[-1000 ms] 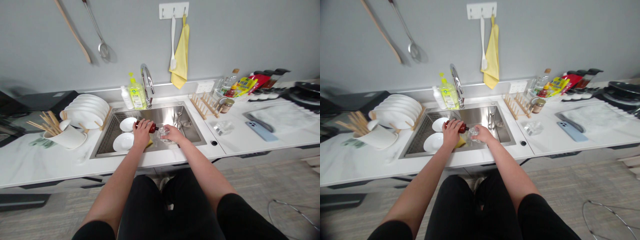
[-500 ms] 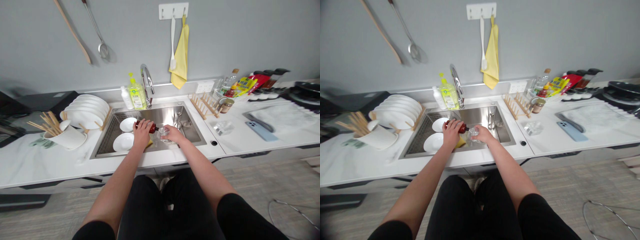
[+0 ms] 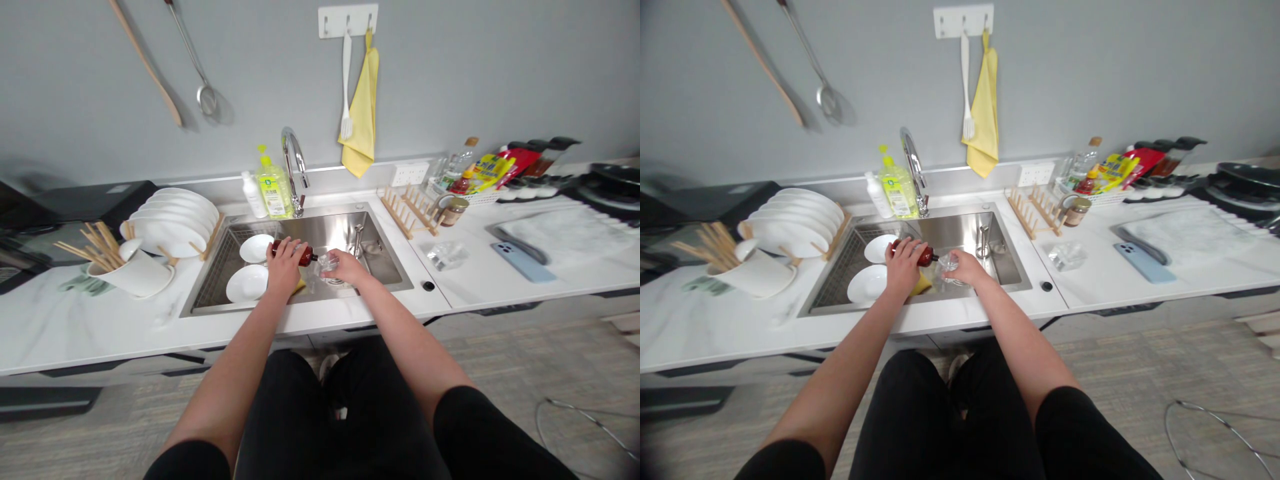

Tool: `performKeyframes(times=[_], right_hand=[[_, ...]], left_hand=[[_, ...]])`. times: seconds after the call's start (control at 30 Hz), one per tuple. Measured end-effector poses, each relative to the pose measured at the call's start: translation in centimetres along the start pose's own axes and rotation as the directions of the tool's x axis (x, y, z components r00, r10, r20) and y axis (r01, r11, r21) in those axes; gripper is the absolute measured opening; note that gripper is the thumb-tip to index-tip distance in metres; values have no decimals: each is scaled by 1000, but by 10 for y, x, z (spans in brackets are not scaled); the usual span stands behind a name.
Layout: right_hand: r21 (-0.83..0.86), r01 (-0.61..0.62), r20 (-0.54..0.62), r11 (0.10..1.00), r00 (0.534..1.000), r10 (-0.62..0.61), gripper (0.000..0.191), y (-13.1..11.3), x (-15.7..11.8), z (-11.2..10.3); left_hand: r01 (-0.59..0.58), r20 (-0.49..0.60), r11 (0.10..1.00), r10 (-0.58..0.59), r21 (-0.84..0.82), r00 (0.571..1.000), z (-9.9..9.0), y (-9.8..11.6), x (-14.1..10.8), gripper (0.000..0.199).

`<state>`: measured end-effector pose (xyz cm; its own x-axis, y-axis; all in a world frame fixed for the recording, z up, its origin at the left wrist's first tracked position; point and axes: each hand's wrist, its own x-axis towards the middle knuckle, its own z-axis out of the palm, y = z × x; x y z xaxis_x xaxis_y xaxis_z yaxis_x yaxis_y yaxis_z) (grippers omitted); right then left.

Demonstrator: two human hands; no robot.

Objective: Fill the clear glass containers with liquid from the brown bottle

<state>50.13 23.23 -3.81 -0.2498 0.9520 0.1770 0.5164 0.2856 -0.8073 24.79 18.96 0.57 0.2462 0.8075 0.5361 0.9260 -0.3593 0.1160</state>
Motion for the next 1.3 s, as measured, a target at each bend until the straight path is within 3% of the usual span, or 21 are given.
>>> performKeyframes(times=[1.3], right_hand=[[-18, 14, -14, 1000, 1000, -14, 68, -1, -1, 0]], left_hand=[[-16, -2, 1000, 16, 0, 1000, -5, 2, -1, 72]])
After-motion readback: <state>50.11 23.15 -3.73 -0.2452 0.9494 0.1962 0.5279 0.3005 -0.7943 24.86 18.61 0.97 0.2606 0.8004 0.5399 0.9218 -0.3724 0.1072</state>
